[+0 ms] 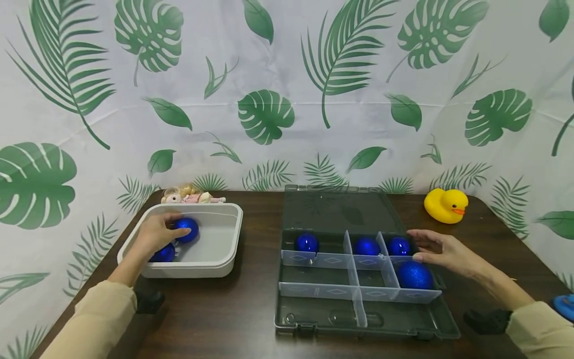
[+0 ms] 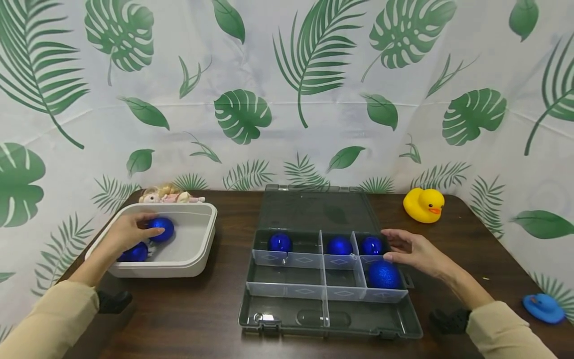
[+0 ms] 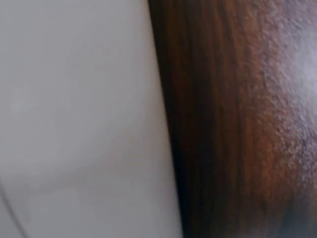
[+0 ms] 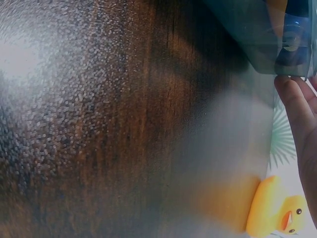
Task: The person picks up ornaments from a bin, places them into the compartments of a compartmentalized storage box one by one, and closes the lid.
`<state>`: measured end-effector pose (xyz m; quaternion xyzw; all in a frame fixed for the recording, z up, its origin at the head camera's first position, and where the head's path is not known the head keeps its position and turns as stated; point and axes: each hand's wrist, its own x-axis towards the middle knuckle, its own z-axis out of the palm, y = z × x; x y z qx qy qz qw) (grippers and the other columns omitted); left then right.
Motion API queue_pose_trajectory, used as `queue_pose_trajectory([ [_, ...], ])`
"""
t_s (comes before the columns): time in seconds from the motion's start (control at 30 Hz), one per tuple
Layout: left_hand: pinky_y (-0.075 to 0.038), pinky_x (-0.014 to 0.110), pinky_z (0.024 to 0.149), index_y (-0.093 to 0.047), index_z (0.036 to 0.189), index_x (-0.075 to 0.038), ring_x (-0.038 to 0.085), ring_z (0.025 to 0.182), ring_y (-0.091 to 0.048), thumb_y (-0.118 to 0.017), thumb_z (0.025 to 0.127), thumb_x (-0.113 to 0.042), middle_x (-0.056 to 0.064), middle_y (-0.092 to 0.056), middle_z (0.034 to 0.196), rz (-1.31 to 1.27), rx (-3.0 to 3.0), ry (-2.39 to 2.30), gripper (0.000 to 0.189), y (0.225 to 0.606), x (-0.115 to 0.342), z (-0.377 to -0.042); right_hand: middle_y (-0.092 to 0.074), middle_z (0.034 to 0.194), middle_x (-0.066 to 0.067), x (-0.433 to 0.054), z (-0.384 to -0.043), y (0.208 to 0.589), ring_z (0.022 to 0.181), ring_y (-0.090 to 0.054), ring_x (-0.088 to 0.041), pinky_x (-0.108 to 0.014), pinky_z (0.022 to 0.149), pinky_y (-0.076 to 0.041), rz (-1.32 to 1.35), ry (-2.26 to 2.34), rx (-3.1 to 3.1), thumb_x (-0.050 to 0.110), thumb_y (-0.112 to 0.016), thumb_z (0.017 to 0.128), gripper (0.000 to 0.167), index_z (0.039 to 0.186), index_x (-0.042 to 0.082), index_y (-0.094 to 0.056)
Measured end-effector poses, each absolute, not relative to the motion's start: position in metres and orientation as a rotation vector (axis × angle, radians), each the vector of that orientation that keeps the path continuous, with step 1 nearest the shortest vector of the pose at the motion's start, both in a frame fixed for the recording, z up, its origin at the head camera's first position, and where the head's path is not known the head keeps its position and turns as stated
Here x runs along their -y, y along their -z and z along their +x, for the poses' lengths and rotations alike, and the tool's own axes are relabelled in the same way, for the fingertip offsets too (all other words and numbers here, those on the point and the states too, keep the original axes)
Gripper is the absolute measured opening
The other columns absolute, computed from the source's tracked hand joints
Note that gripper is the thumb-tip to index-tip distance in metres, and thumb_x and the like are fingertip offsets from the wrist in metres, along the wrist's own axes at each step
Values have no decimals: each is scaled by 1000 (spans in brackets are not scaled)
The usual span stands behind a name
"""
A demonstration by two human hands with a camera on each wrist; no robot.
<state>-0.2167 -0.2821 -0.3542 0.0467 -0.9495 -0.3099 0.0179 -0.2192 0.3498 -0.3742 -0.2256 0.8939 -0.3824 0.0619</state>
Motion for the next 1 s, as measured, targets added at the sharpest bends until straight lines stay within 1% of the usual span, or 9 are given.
queue_pose_trajectory([
  [0.17,-41,55,95,-51,129,8,44,111,-55,-67,87,-32,31,-56,122,80,2893,1055,60,345,275,-214,-46,131,-33,-351,-218,373,103,-46,18,-9,82,-44,-669,1149,-2695,11,-64,89,54,134,-9,-40],
  [0.3,-45,51,95,-48,134,3,42,116,-54,-63,88,-40,29,-56,125,19,2857,1166,65,328,259,-210,-46,132,-32,-353,-219,371,104,-45,18,-9,83,-44,-677,1145,-2709,11,-64,89,54,134,-8,-40],
  [0.37,-46,49,94,-47,136,1,40,116,-54,-63,88,-41,27,-56,126,-31,2831,1235,65,319,245,-207,-46,132,-32,-353,-220,371,104,-45,18,-9,84,-44,-681,1141,-2713,11,-64,89,54,134,-8,-40],
  [0.53,-47,46,94,-49,134,-2,36,114,-56,-64,90,-30,24,-57,126,-224,2754,1488,55,303,197,-203,-46,133,-30,-353,-221,372,104,-44,18,-9,85,-44,-671,1127,-2718,13,-64,89,55,135,-7,-40],
  [0.7,-50,43,92,-54,131,-7,31,111,-59,-69,87,-24,18,-60,124,-391,2705,1698,49,298,132,-205,-46,133,-30,-353,-220,374,105,-45,16,-9,85,-43,-644,1124,-2729,14,-65,89,56,135,-7,-40],
  [0.8,-52,38,89,-57,128,-6,28,109,-61,-69,86,-21,16,-62,122,-584,2679,1756,46,298,91,-208,-47,133,-29,-353,-219,374,107,-51,6,-9,84,-44,-633,1113,-2740,15,-65,89,56,134,-7,-40],
  [0.9,-52,33,88,-57,128,-7,24,109,-62,-69,87,-21,14,-63,121,-768,2674,1805,45,299,51,-209,-47,133,-29,-352,-219,374,111,-55,-12,-11,85,-45,-634,1099,-2747,15,-65,89,56,135,-6,-40],
  [1.0,-52,30,87,-58,128,-10,20,109,-61,-69,87,-20,10,-63,121,-857,2673,1929,44,298,16,-206,-48,133,-28,-351,-220,375,113,-54,-27,-12,85,-46,-635,1093,-2746,16,-65,89,56,135,-6,-41],
])
